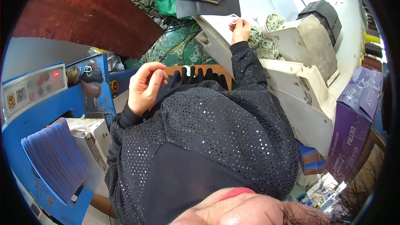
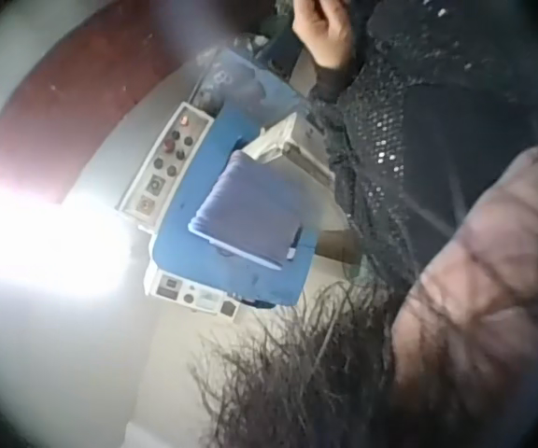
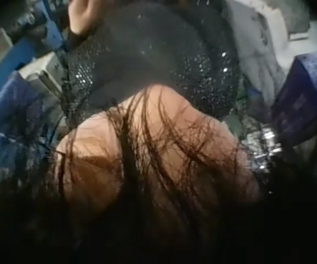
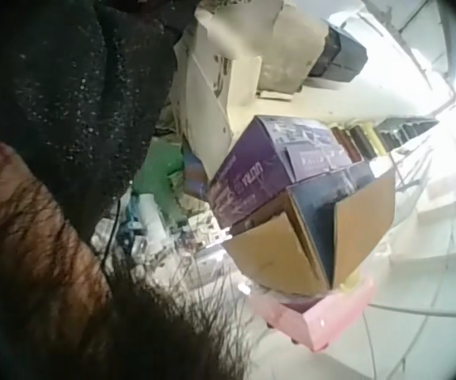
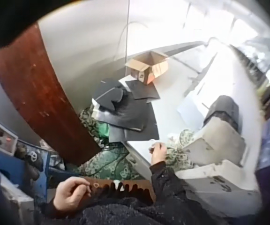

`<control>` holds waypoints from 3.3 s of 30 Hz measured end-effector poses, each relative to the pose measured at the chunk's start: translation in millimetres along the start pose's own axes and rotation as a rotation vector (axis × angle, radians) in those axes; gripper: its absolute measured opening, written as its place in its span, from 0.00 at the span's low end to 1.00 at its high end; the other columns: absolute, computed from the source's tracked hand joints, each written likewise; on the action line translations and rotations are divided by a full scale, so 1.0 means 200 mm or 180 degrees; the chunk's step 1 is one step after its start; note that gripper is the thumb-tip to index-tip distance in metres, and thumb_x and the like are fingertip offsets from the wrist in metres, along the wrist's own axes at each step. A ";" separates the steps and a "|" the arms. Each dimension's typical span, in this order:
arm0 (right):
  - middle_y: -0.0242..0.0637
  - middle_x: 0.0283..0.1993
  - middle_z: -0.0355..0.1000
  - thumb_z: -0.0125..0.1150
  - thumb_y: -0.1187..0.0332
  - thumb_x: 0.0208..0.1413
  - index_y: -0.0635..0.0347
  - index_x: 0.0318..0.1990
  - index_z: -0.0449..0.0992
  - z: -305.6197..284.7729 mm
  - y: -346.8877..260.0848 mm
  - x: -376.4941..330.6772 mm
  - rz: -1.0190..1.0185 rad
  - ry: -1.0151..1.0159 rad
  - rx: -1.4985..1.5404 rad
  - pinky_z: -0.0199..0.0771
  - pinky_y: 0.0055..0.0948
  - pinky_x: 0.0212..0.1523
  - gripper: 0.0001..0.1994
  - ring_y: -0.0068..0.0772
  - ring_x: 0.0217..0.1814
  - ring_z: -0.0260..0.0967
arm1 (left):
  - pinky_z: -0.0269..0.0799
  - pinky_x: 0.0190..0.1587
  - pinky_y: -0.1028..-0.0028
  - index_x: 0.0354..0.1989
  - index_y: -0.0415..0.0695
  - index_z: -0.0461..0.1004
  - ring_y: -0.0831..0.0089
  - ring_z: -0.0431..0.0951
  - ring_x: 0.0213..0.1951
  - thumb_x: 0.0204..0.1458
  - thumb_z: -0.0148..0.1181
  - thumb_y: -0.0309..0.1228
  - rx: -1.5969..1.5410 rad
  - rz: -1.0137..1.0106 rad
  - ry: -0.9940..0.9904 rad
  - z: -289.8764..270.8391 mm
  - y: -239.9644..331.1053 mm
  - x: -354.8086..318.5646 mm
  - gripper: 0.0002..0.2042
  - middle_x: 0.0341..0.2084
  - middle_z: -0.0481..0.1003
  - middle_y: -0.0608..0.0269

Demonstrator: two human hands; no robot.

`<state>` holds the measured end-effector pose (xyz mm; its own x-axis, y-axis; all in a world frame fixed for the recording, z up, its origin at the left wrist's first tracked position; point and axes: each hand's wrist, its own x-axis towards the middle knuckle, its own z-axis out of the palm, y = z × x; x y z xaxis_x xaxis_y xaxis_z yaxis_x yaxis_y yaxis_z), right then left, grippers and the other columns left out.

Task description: The person presses shoe insoles in a machine, binds stacks of insoles using rubber bands by hand, and places the bundled insoles into a basket.

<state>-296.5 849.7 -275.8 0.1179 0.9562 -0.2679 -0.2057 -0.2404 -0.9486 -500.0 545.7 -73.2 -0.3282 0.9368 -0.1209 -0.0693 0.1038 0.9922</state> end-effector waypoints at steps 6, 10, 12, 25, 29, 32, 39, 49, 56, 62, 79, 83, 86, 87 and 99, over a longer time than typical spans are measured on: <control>0.49 0.41 0.76 0.55 0.68 0.59 0.66 0.49 0.71 -0.16 0.01 0.14 -0.0344 0.1430 -0.1219 0.77 0.34 0.35 0.13 0.41 0.36 0.77 | 0.72 0.38 0.80 0.45 0.38 0.71 0.82 0.73 0.33 0.63 0.50 0.25 -0.0225 -0.0010 0.0200 -0.03 -0.08 -0.04 0.07 0.30 0.74 0.66; 0.55 0.50 0.73 0.55 0.66 0.59 0.67 0.53 0.71 -0.22 -0.05 0.14 0.0132 0.1857 -0.2396 0.73 0.39 0.53 0.18 0.49 0.51 0.74 | 0.73 0.38 0.79 0.46 0.39 0.71 0.81 0.74 0.33 0.63 0.49 0.26 -0.0145 0.0008 0.0547 -0.11 -0.13 -0.13 0.07 0.30 0.74 0.66; 0.55 0.48 0.75 0.54 0.67 0.59 0.70 0.48 0.74 -0.21 -0.08 0.16 0.0425 0.2000 -0.2217 0.75 0.38 0.51 0.15 0.49 0.49 0.75 | 0.72 0.36 0.79 0.45 0.39 0.72 0.79 0.75 0.31 0.64 0.49 0.28 -0.0046 -0.0039 0.0821 -0.15 -0.16 -0.19 0.08 0.31 0.74 0.65; 0.43 0.31 0.77 0.47 0.61 0.64 0.67 0.47 0.77 -0.31 -0.10 0.08 0.0153 0.2054 -0.0794 0.78 0.31 0.28 0.18 0.34 0.31 0.76 | 0.73 0.36 0.80 0.45 0.39 0.72 0.80 0.75 0.30 0.63 0.50 0.26 -0.0301 -0.0077 0.1229 -0.20 -0.23 -0.31 0.07 0.30 0.74 0.66; 0.40 0.26 0.74 0.49 0.62 0.63 0.68 0.42 0.76 -0.27 -0.15 -0.01 -0.0103 0.1807 -0.0925 0.69 0.30 0.19 0.16 0.31 0.19 0.69 | 0.73 0.36 0.80 0.45 0.40 0.71 0.81 0.74 0.31 0.63 0.50 0.26 -0.0541 -0.0124 0.1015 -0.18 -0.22 -0.26 0.07 0.31 0.74 0.66; 0.36 0.25 0.70 0.56 0.64 0.58 0.66 0.41 0.75 -0.23 -0.17 0.00 -0.0358 0.1625 -0.0308 0.64 0.23 0.18 0.13 0.25 0.20 0.65 | 0.72 0.36 0.81 0.45 0.40 0.71 0.82 0.74 0.32 0.63 0.50 0.26 -0.0543 -0.0032 0.0819 -0.15 -0.21 -0.23 0.07 0.31 0.74 0.66; 0.34 0.30 0.71 0.57 0.69 0.60 0.57 0.38 0.72 -0.10 -0.25 -0.15 0.0219 -0.0016 0.1002 0.73 0.25 0.27 0.03 0.26 0.25 0.69 | 0.71 0.34 0.83 0.44 0.39 0.71 0.82 0.73 0.31 0.62 0.51 0.26 -0.0580 -0.0104 0.0552 -0.14 -0.17 -0.15 0.06 0.31 0.74 0.65; 0.27 0.28 0.71 0.59 0.70 0.60 0.63 0.39 0.76 0.48 -0.46 -0.95 0.0764 -0.3801 -0.0088 0.66 0.16 0.27 0.06 0.14 0.25 0.64 | 0.75 0.39 0.78 0.50 0.37 0.73 0.79 0.77 0.36 0.54 0.63 0.29 0.0418 0.0135 0.0364 -0.06 -0.02 0.13 0.16 0.37 0.77 0.62; 0.26 0.32 0.71 0.60 0.68 0.60 0.61 0.43 0.73 0.62 -0.42 -1.10 0.1105 -0.3728 -0.0183 0.67 0.15 0.33 0.08 0.14 0.31 0.66 | 0.74 0.34 0.81 0.41 0.39 0.74 0.80 0.78 0.31 0.58 0.59 0.31 -0.1369 -0.0858 0.0645 -0.15 -0.08 0.04 0.08 0.31 0.77 0.65; 0.29 0.36 0.72 0.61 0.70 0.60 0.62 0.42 0.73 0.65 -0.38 -1.14 0.0514 -0.3534 0.0050 0.70 0.17 0.38 0.07 0.16 0.34 0.68 | 0.73 0.31 0.81 0.42 0.41 0.72 0.77 0.78 0.31 0.59 0.57 0.29 -0.2169 -0.0630 0.1082 -0.17 -0.14 0.00 0.07 0.29 0.76 0.63; 0.29 0.35 0.74 0.60 0.70 0.60 0.63 0.40 0.75 0.61 -0.37 -1.13 0.1016 -0.3732 -0.0222 0.68 0.16 0.35 0.06 0.14 0.33 0.67 | 0.74 0.40 0.80 0.43 0.37 0.70 0.77 0.78 0.36 0.56 0.55 0.18 -0.0634 0.0175 0.1472 -0.12 -0.14 0.02 0.08 0.35 0.76 0.63; 0.25 0.29 0.68 0.56 0.66 0.63 0.62 0.39 0.75 0.57 -0.32 -1.02 0.2909 -0.3371 0.1449 0.60 0.16 0.27 0.08 0.16 0.25 0.58 | 0.71 0.47 0.71 0.45 0.41 0.69 0.74 0.76 0.37 0.54 0.51 0.18 -0.1605 0.0179 0.1691 -0.19 -0.12 0.04 0.11 0.34 0.74 0.63; 0.23 0.26 0.61 0.50 0.65 0.66 0.57 0.33 0.67 0.52 -0.27 -0.91 0.3547 -0.2850 0.2014 0.56 0.19 0.24 0.10 0.16 0.22 0.54 | 0.70 0.37 0.70 0.40 0.44 0.66 0.75 0.70 0.28 0.52 0.43 0.17 -0.2712 0.0157 0.1436 -0.22 -0.12 0.04 0.10 0.28 0.68 0.63; 0.23 0.25 0.60 0.50 0.65 0.66 0.56 0.31 0.65 0.50 -0.25 -0.89 0.3763 -0.2579 0.2264 0.56 0.19 0.23 0.10 0.16 0.21 0.53 | 0.69 0.33 0.72 0.38 0.45 0.66 0.76 0.67 0.26 0.52 0.41 0.17 -0.2767 0.0060 0.1410 -0.22 -0.12 0.04 0.10 0.26 0.67 0.63; 0.22 0.20 0.54 0.53 0.66 0.62 0.53 0.34 0.64 0.32 -0.29 -0.51 0.1205 -0.1749 0.0210 0.45 0.20 0.14 0.06 0.15 0.14 0.46 | 0.44 0.13 0.80 0.34 0.46 0.64 0.84 0.52 0.14 0.54 0.39 0.19 -0.1955 -0.0579 0.1741 -0.23 -0.22 -0.02 0.08 0.21 0.63 0.68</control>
<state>-358.6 777.6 -182.6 -0.4823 0.7582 -0.4388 -0.1967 -0.5818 -0.7892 -538.3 522.5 -117.5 -0.6616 0.6127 -0.4322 -0.6135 -0.1109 0.7818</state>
